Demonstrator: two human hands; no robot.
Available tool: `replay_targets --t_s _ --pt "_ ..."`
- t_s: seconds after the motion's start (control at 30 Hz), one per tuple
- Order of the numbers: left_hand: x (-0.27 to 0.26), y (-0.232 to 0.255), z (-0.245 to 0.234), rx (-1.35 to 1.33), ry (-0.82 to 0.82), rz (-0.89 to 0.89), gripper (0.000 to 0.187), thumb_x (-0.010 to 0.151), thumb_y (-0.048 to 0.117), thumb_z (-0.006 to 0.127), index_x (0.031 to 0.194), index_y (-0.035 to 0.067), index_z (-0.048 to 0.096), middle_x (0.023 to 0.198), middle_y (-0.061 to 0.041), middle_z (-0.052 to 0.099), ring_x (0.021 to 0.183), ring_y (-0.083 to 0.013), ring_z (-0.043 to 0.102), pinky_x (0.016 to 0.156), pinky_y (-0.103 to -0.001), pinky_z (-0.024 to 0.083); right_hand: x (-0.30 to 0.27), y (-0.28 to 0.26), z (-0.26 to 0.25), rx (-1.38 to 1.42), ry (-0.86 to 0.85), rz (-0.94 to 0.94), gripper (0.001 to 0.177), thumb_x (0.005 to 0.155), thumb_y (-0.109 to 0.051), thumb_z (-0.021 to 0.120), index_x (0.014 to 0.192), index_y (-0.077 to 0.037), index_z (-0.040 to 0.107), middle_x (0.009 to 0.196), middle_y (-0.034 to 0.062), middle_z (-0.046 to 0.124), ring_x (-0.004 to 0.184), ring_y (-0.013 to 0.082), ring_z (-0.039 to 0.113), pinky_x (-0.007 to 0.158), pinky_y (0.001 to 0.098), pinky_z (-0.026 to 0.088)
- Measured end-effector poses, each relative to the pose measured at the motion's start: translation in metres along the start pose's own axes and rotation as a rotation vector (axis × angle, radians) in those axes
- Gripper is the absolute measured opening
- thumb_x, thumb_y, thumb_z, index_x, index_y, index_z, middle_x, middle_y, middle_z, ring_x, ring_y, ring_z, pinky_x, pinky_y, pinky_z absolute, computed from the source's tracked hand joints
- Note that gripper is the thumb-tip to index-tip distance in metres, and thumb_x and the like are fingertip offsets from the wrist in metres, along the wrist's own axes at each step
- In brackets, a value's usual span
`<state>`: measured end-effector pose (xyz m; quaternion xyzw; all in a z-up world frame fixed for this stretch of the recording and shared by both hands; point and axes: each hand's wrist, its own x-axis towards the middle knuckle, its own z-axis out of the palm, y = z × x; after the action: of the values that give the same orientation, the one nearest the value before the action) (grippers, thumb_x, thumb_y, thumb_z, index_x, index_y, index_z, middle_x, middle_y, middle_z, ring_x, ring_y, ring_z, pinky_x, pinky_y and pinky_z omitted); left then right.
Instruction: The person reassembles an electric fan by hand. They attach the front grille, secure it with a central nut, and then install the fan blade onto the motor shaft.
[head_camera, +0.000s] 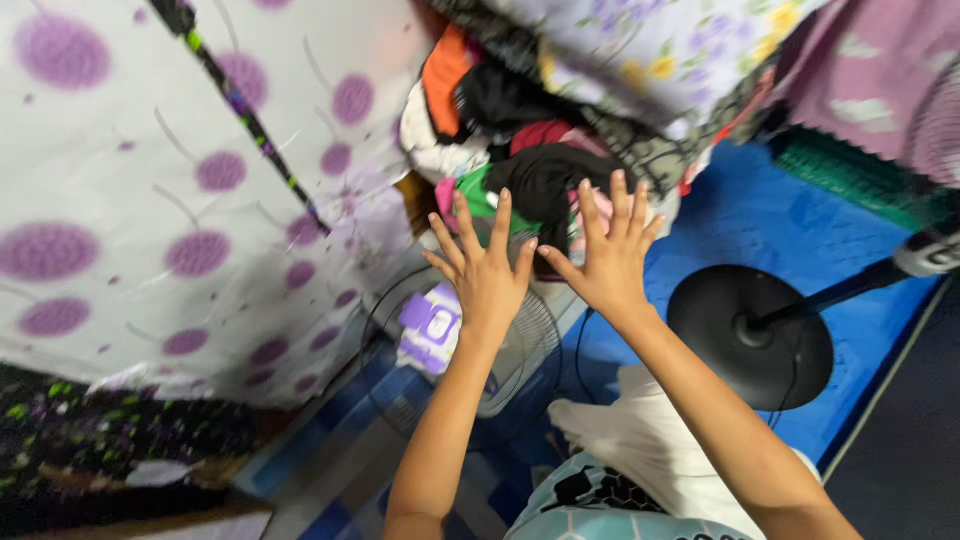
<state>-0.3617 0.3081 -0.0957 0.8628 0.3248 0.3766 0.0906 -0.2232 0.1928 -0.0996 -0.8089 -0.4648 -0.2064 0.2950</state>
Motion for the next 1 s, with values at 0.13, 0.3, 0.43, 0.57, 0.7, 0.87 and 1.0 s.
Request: replay_targets --t_s 0.13,0.3,0.43,0.57,0.7,0.87,1.0 --pt "-0.022 -0.033 -0.003 0.031 -0.068 -0.076 0.07 0.096 0.055 0.063 0.158 0.036 0.038 0.17 -0.019 0.009 0.151 -0.0596 0.006 0.106 -0.087 0.009 -0.016 -0.022 0.033 0.018 -0.09 -0.092 0.103 0.084 -0.062 0.075 0.163 -0.012 0.032 0.168 0.0228 0.016 0.154 0.0528 0.01 0.114 0.0794 0.012" --pt "-0.054 -0.066 0.005 0.059 -0.133 -0.132 0.07 0.096 0.053 0.063 0.159 0.035 0.038 0.169 -0.02 0.009 0.151 -0.0592 0.006 0.107 -0.086 0.007 -0.041 -0.032 0.067 0.098 -0.216 -0.139 0.099 0.085 -0.055 0.076 0.159 -0.006 0.033 0.167 0.0239 0.021 0.153 0.0531 0.016 0.117 0.0717 0.022" --pt "-0.078 -0.083 0.022 0.056 -0.218 -0.185 0.069 0.097 0.053 0.062 0.158 0.035 0.038 0.169 -0.02 0.01 0.151 -0.0591 0.005 0.106 -0.086 0.006 -0.067 -0.031 0.092 0.136 -0.286 -0.179 0.093 0.087 -0.049 0.075 0.157 -0.003 0.034 0.16 0.0253 0.033 0.147 0.052 0.027 0.117 0.062 0.028" --pt "-0.101 -0.095 0.044 0.034 -0.302 -0.256 0.07 0.094 0.053 0.064 0.156 0.033 0.039 0.168 -0.02 0.011 0.15 -0.0585 0.004 0.106 -0.085 0.004 -0.094 -0.02 0.115 0.149 -0.363 -0.205 0.089 0.088 -0.043 0.074 0.155 0.0 0.035 0.153 0.0252 0.043 0.144 0.0466 0.038 0.118 0.0547 0.032" --pt "-0.124 -0.105 0.069 -0.002 -0.354 -0.278 0.071 0.094 0.048 0.066 0.157 0.031 0.039 0.168 -0.021 0.012 0.15 -0.0586 0.004 0.108 -0.084 0.005 -0.117 -0.008 0.129 0.156 -0.456 -0.152 0.088 0.088 -0.039 0.075 0.154 0.002 0.035 0.151 0.0254 0.044 0.139 0.0447 0.042 0.116 0.0514 0.035" --pt "-0.154 -0.115 0.102 0.027 -0.409 -0.27 0.069 0.096 0.044 0.065 0.157 0.026 0.039 0.167 -0.021 0.015 0.15 -0.0577 0.006 0.112 -0.082 0.005 -0.139 0.002 0.139 0.131 -0.514 -0.1 0.087 0.086 -0.034 0.076 0.154 0.002 0.035 0.151 0.025 0.044 0.14 0.0438 0.042 0.115 0.0503 0.036" --pt "-0.172 -0.119 0.123 0.001 -0.506 -0.316 0.069 0.096 0.042 0.065 0.157 0.025 0.038 0.166 -0.022 0.015 0.149 -0.0588 0.007 0.11 -0.081 0.007 -0.15 0.009 0.142 0.102 -0.56 -0.071 0.088 0.085 -0.032 0.077 0.154 0.002 0.035 0.151 0.0254 0.044 0.138 0.0443 0.042 0.115 0.0509 0.035"
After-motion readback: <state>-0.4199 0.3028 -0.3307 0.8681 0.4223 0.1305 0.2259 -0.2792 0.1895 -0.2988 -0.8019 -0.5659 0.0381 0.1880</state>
